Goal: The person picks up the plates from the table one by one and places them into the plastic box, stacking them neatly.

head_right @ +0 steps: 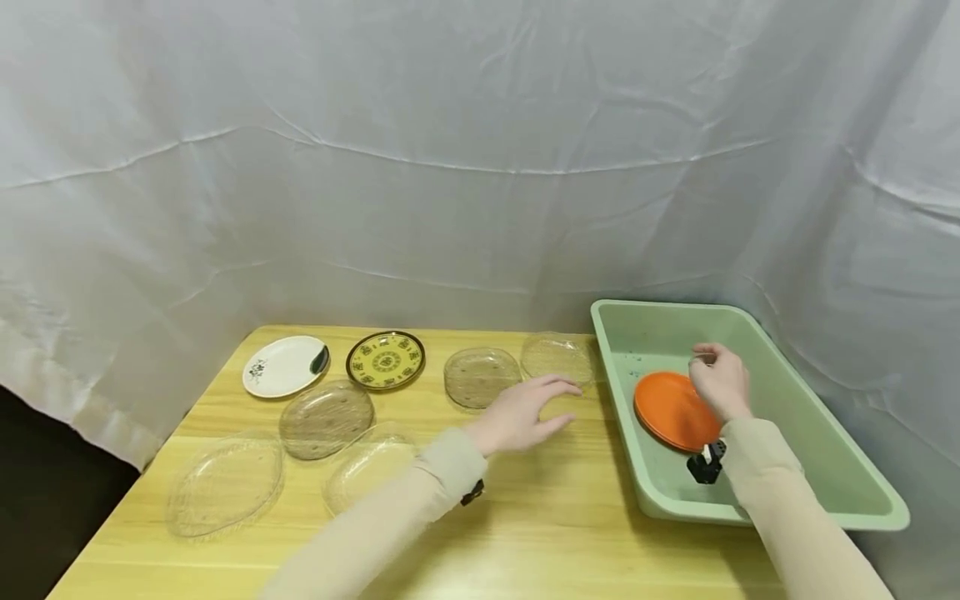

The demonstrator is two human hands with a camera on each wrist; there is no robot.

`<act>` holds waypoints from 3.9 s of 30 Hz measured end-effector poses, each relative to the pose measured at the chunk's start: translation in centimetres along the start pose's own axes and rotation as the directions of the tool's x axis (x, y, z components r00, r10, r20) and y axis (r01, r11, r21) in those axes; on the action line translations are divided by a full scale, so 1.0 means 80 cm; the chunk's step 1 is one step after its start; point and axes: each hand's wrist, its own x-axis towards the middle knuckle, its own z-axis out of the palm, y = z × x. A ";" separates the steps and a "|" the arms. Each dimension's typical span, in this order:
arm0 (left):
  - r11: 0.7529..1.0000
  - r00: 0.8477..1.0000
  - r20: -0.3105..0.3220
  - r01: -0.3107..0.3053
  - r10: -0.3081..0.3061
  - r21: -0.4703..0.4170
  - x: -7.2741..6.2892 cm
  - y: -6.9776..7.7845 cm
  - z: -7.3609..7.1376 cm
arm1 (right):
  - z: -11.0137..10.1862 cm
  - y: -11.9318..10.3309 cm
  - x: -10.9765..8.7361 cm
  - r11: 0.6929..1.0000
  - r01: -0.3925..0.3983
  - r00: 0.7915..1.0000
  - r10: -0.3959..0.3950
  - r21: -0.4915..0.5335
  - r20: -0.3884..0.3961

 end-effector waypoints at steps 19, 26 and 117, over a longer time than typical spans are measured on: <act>0.872 0.861 -0.174 0.440 -0.477 -0.215 -0.061 -0.146 -0.074 | 0.043 -0.173 -0.083 0.831 0.435 0.899 -0.422 0.346 -0.117; 0.794 0.776 -0.190 0.555 -0.602 -0.246 -0.097 -0.193 -0.103 | 0.076 -0.205 -0.122 0.681 0.382 0.889 -0.455 0.624 -0.048; 0.526 0.535 0.154 0.845 -0.831 -0.099 -0.146 -0.286 -0.092 | 0.259 -0.217 -0.145 0.322 -0.622 0.726 -0.106 0.714 0.680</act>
